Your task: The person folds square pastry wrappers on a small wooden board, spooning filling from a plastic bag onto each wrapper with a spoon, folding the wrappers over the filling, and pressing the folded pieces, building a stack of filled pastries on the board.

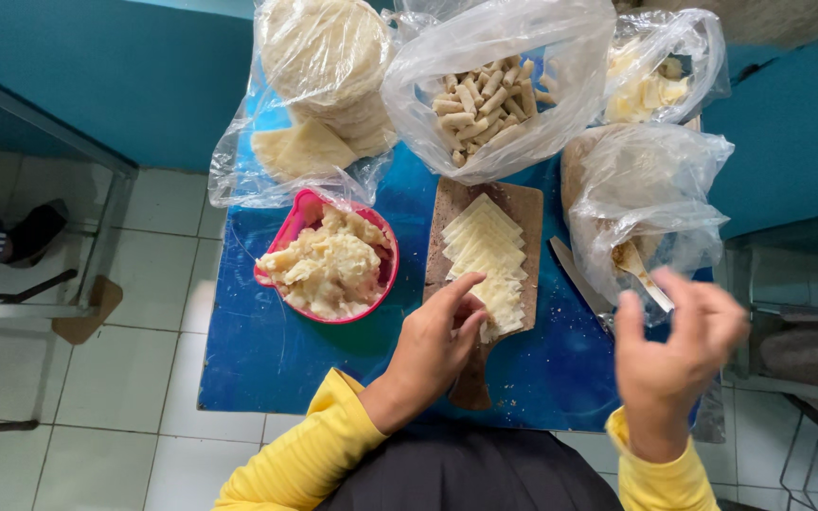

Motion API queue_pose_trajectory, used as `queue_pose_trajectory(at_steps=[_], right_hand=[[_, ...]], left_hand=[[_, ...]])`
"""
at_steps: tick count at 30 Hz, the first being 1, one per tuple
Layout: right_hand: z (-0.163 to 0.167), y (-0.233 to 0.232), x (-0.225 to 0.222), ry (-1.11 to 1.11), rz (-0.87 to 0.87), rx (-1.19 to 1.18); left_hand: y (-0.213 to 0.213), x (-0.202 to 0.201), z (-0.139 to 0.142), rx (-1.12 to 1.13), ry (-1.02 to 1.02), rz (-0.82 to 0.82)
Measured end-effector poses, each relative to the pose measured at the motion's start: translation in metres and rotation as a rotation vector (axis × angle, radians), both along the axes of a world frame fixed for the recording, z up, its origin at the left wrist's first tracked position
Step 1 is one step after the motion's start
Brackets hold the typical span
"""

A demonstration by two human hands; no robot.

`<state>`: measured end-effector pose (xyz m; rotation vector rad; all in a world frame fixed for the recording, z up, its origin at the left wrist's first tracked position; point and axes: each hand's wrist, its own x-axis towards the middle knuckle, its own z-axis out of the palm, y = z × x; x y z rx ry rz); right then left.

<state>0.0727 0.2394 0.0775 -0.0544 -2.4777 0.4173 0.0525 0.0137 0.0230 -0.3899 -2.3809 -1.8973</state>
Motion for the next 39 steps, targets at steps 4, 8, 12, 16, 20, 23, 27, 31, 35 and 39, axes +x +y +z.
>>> queue_pose_trajectory(at_steps=[4, 8, 12, 16, 20, 23, 27, 31, 35, 39], right_hand=[[-0.022, -0.026, 0.0, -0.268, 0.271, -0.169], [-0.043, -0.04, -0.001, -0.379, 0.247, -0.208], [-0.046, -0.042, 0.0, -0.371, 0.258, -0.299], [-0.042, -0.048, 0.005, -0.358, 0.218, -0.437], [-0.042, -0.051, 0.007, -0.319, 0.303, -0.602], [-0.044, -0.051, 0.008, -0.347, 0.347, -0.596], [-0.049, -0.053, 0.007, -0.371, 0.342, -0.65], [-0.055, -0.055, 0.006, -0.323, 0.338, -0.603], [-0.061, -0.057, 0.005, -0.241, 0.298, -0.48], [-0.067, -0.058, 0.008, -0.219, 0.342, -0.585]], left_hand=[[-0.002, -0.001, 0.001, -0.034, -0.035, 0.001], [-0.008, 0.0, 0.002, -0.153, 0.041, -0.057], [-0.01, 0.001, 0.001, -0.194, 0.173, -0.079], [-0.009, 0.0, 0.0, -0.207, 0.135, -0.11], [-0.008, -0.001, -0.003, -0.205, 0.129, -0.11], [-0.006, -0.001, -0.003, -0.208, 0.113, -0.094], [-0.005, -0.001, -0.003, -0.281, 0.212, -0.091], [-0.006, 0.0, -0.003, -0.349, 0.219, -0.105], [-0.006, -0.001, -0.002, -0.341, 0.232, -0.105], [-0.006, -0.001, -0.002, -0.348, 0.243, -0.104]])
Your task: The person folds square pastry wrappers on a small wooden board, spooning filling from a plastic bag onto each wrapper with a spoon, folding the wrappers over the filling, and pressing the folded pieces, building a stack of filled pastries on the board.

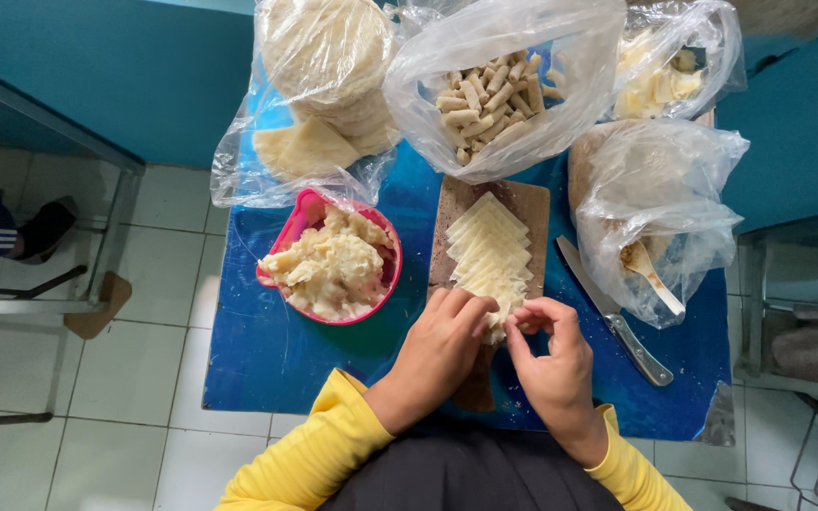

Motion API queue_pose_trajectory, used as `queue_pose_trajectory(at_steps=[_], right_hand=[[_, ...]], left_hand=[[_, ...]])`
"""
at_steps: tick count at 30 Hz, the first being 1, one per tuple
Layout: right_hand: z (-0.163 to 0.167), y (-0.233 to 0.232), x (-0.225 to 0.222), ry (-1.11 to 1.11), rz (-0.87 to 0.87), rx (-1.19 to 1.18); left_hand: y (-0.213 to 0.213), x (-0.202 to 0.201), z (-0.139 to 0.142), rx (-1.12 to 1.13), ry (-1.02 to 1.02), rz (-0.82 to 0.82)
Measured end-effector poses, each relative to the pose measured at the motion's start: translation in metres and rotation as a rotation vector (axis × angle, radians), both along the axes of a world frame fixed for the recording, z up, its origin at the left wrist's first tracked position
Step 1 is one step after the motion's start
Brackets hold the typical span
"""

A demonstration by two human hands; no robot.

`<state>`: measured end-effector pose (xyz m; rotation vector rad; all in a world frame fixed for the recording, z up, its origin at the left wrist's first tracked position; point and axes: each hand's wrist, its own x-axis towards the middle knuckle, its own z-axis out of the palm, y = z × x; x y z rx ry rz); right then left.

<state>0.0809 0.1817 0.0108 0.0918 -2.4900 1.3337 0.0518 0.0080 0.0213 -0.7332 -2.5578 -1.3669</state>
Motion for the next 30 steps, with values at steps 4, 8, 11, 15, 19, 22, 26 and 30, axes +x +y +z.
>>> queue_pose_trajectory(at_steps=[4, 8, 11, 15, 19, 22, 26, 30], right_hand=[[-0.004, -0.003, 0.0, -0.002, 0.091, -0.182], [0.004, -0.005, -0.002, -0.021, 0.148, -0.28], [0.023, -0.001, -0.001, -0.039, 0.055, 0.065], [0.043, 0.005, -0.006, 0.077, 0.199, 0.472], [0.043, 0.006, -0.012, 0.079, 0.207, 0.486], [0.033, 0.008, -0.016, 0.034, 0.19, 0.405], [0.021, 0.011, -0.02, -0.087, 0.175, 0.288], [0.017, 0.017, -0.021, -0.096, 0.214, 0.32]], left_hand=[[0.0, 0.001, 0.0, 0.006, -0.01, -0.005], [0.0, -0.001, -0.004, -0.043, 0.022, -0.024], [-0.002, 0.0, -0.005, -0.054, 0.01, -0.016], [-0.006, 0.001, -0.003, -0.071, -0.009, -0.032], [-0.009, -0.001, 0.005, -0.056, -0.031, -0.06], [-0.014, -0.002, 0.009, -0.04, -0.052, -0.109], [-0.012, -0.005, 0.007, -0.108, -0.056, -0.118], [-0.005, -0.01, 0.001, -0.146, -0.089, -0.075]])
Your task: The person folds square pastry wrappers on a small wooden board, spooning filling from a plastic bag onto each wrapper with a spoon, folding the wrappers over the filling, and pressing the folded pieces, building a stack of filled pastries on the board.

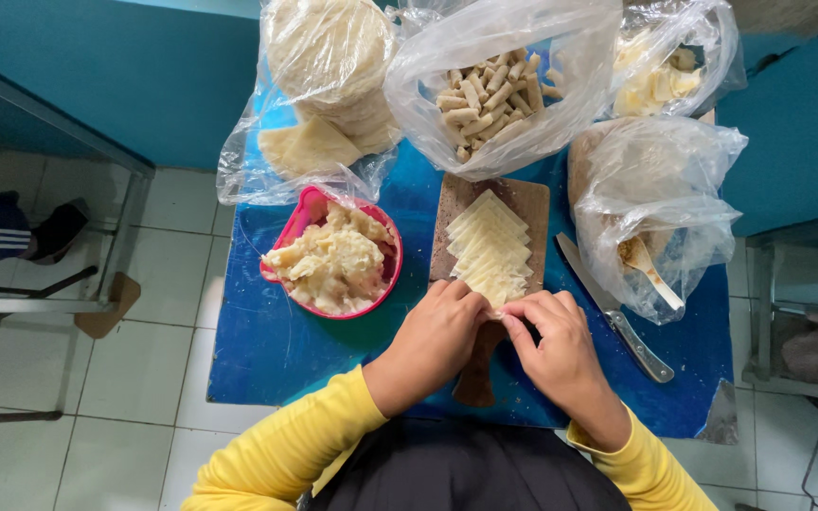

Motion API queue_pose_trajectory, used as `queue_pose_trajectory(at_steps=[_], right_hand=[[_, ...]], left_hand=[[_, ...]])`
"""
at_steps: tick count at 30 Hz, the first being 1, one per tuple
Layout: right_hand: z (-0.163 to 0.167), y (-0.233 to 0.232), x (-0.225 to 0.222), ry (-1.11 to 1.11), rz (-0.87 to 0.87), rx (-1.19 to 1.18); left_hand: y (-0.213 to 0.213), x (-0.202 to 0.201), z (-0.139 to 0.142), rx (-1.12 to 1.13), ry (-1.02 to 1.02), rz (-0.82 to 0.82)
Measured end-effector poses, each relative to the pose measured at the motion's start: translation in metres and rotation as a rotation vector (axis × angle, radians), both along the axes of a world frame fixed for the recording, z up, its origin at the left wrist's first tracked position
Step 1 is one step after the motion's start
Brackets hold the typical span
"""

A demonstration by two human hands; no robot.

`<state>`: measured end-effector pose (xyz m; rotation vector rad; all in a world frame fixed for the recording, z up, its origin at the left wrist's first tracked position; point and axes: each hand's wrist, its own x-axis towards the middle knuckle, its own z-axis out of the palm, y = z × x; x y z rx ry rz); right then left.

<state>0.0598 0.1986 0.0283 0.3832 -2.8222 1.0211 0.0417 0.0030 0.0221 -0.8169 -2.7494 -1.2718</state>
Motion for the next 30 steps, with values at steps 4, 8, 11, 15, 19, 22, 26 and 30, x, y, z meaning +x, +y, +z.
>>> queue_pose_trajectory(at_steps=[4, 8, 11, 15, 19, 22, 26, 30], right_hand=[[0.0, 0.001, -0.004, 0.005, 0.007, 0.029], [-0.003, -0.008, -0.007, -0.042, -0.105, 0.065], [-0.001, -0.013, -0.006, -0.024, -0.143, 0.093], [0.003, -0.015, -0.005, -0.011, -0.158, 0.123], [0.007, -0.013, -0.006, 0.019, -0.172, 0.115], [0.008, -0.011, -0.007, 0.011, -0.107, 0.045], [0.012, -0.013, -0.005, 0.11, 0.021, 0.068], [0.021, -0.013, -0.003, 0.092, 0.056, 0.134]], left_hand=[[0.003, -0.011, -0.003, -0.053, -0.037, -0.028], [0.003, -0.025, 0.0, -0.121, -0.139, -0.088], [0.002, -0.031, 0.003, -0.088, -0.216, -0.104], [0.001, -0.029, 0.005, -0.003, -0.033, -0.112], [-0.004, -0.03, 0.004, 0.077, -0.027, -0.109], [-0.006, -0.031, 0.002, 0.073, -0.028, -0.132], [-0.005, -0.03, 0.0, -0.039, 0.004, -0.182], [-0.007, -0.027, -0.003, -0.082, 0.038, -0.193]])
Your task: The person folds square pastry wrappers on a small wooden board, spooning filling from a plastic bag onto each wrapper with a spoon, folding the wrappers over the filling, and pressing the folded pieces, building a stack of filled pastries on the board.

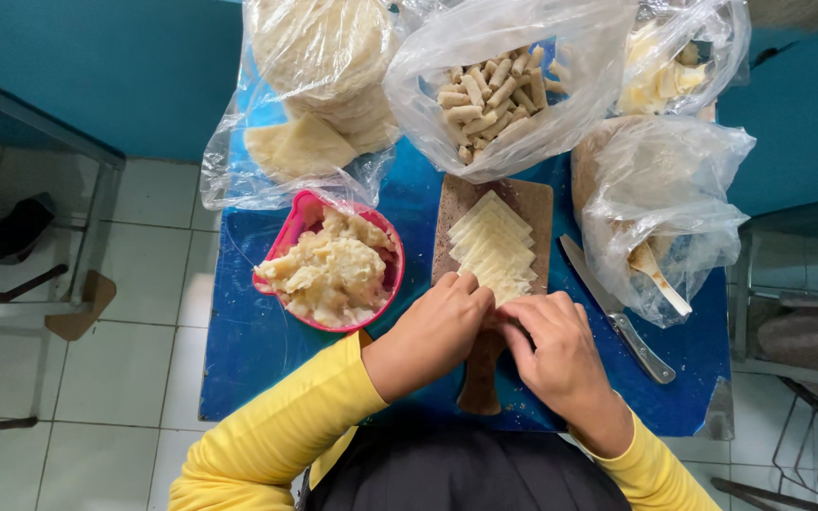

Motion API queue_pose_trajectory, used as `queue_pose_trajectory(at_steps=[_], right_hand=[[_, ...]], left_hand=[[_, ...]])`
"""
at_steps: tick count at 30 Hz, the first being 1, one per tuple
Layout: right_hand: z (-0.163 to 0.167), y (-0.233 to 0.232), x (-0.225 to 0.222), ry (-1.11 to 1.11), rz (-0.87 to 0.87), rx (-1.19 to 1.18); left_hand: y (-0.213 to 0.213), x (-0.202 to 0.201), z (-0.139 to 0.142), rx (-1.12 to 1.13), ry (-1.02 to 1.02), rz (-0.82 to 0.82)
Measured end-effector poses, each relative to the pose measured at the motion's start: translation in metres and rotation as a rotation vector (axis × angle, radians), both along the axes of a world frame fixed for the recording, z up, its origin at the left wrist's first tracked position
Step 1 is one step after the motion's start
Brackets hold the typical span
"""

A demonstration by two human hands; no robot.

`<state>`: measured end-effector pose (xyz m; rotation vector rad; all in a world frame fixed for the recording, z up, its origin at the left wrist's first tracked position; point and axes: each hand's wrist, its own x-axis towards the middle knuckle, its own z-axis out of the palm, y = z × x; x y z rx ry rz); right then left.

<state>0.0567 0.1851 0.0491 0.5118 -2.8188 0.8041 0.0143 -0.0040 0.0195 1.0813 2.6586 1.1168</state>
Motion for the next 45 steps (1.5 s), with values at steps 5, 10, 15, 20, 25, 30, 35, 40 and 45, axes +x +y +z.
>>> queue_pose_trajectory(at_steps=[5, 10, 15, 20, 25, 30, 35, 40, 45], right_hand=[[0.002, -0.004, -0.001, 0.004, -0.021, 0.04], [0.001, 0.001, -0.006, -0.064, -0.007, 0.007], [0.001, 0.006, -0.008, -0.112, 0.028, 0.051], [0.0, 0.004, -0.01, -0.132, 0.001, 0.066], [-0.004, 0.005, -0.009, -0.125, -0.02, 0.024], [-0.012, 0.011, -0.02, -0.222, -0.087, -0.068], [-0.012, 0.008, -0.022, -0.179, -0.105, -0.119], [-0.002, -0.001, -0.01, -0.044, -0.047, 0.027], [-0.001, -0.002, -0.009, -0.037, -0.06, 0.053]], left_hand=[[0.002, 0.001, 0.0, -0.011, 0.018, 0.003], [0.001, 0.0, -0.001, 0.007, -0.015, 0.013], [0.002, -0.001, -0.001, 0.013, -0.013, 0.027], [0.004, -0.002, -0.002, 0.001, -0.011, 0.037], [0.003, -0.003, 0.0, 0.031, -0.019, 0.034], [0.0, -0.004, 0.002, 0.158, -0.065, 0.069], [0.001, -0.008, 0.002, 0.059, -0.005, -0.024], [-0.003, -0.005, 0.004, 0.044, 0.042, -0.041], [-0.001, -0.001, 0.009, 0.043, -0.003, 0.008]])
